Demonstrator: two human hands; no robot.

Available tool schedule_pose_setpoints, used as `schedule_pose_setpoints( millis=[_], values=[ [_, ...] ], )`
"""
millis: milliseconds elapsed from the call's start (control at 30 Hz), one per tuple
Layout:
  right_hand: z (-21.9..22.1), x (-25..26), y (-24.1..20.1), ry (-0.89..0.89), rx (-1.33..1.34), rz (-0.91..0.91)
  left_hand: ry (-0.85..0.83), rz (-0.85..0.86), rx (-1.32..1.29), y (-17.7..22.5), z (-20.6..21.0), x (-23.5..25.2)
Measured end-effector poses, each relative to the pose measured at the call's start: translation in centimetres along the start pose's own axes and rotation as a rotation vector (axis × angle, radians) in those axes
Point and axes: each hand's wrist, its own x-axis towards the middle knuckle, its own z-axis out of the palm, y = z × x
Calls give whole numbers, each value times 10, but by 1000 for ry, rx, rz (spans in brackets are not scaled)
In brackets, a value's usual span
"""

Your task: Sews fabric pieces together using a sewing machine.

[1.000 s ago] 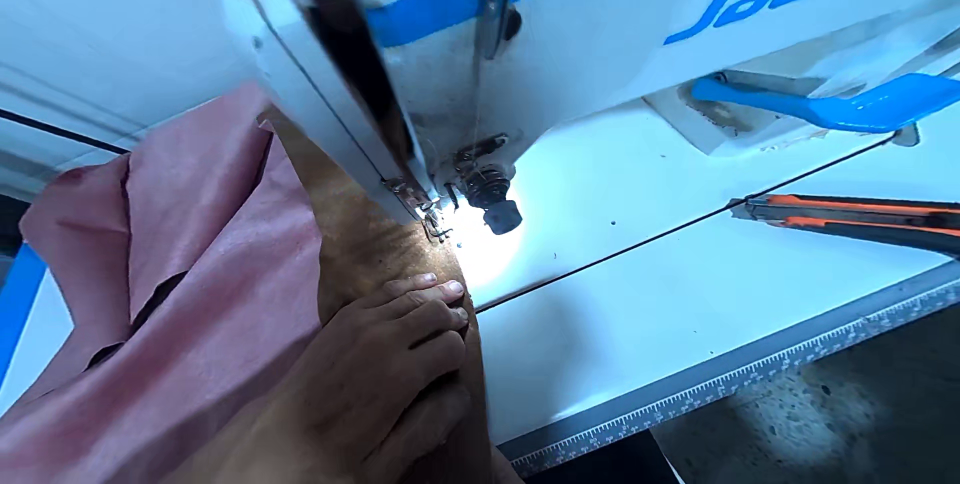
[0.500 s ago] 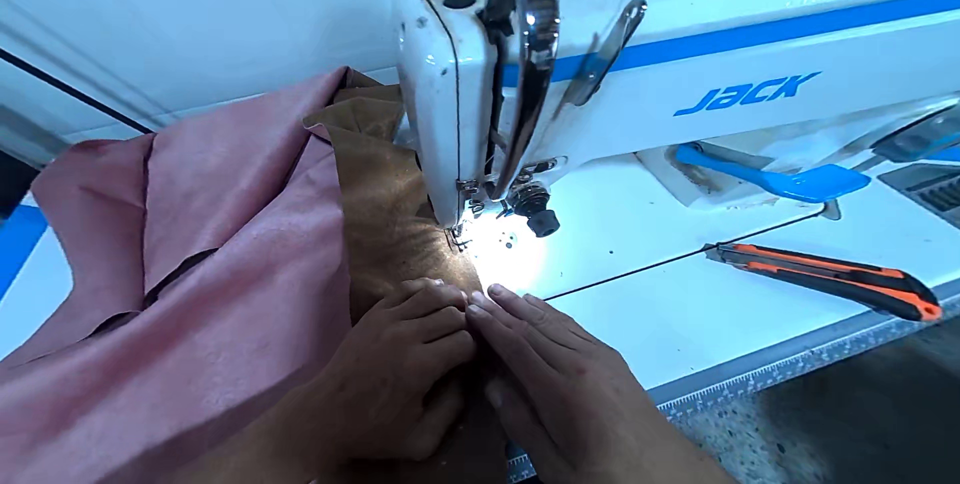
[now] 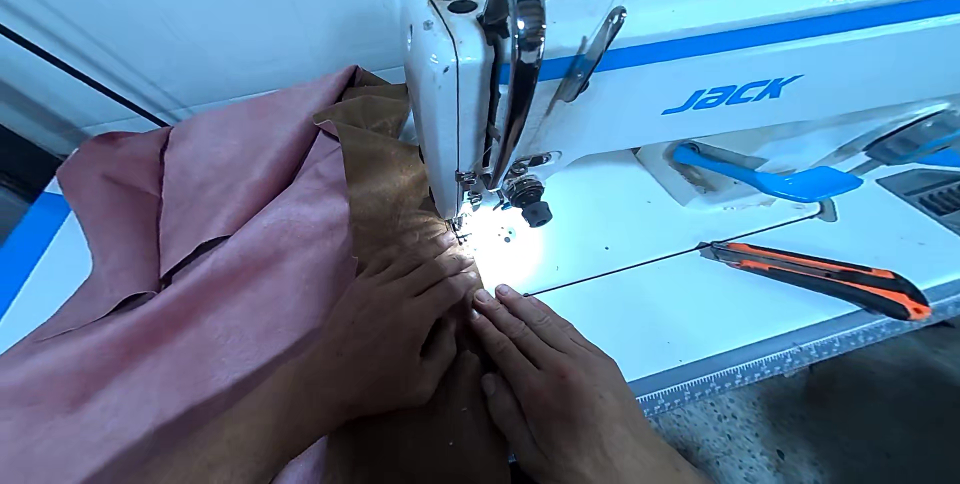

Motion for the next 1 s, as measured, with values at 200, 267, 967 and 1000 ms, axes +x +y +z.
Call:
schedule_pose_setpoints(
  millis=[200,267,967,1000],
  values=[
    [0,-1,0,1,-17,-9,-65,-1,-72,-7,12,-10],
    [1,-2,-1,-2,-10,-9,-56,-5,-92,-9,15,-11],
    [1,1,0,-9,-19,16,-32,5,-109,-12,16,-7],
    [0,1,-1,-15,-24,16,-30,9,-108,-12,16,-7]
  ],
)
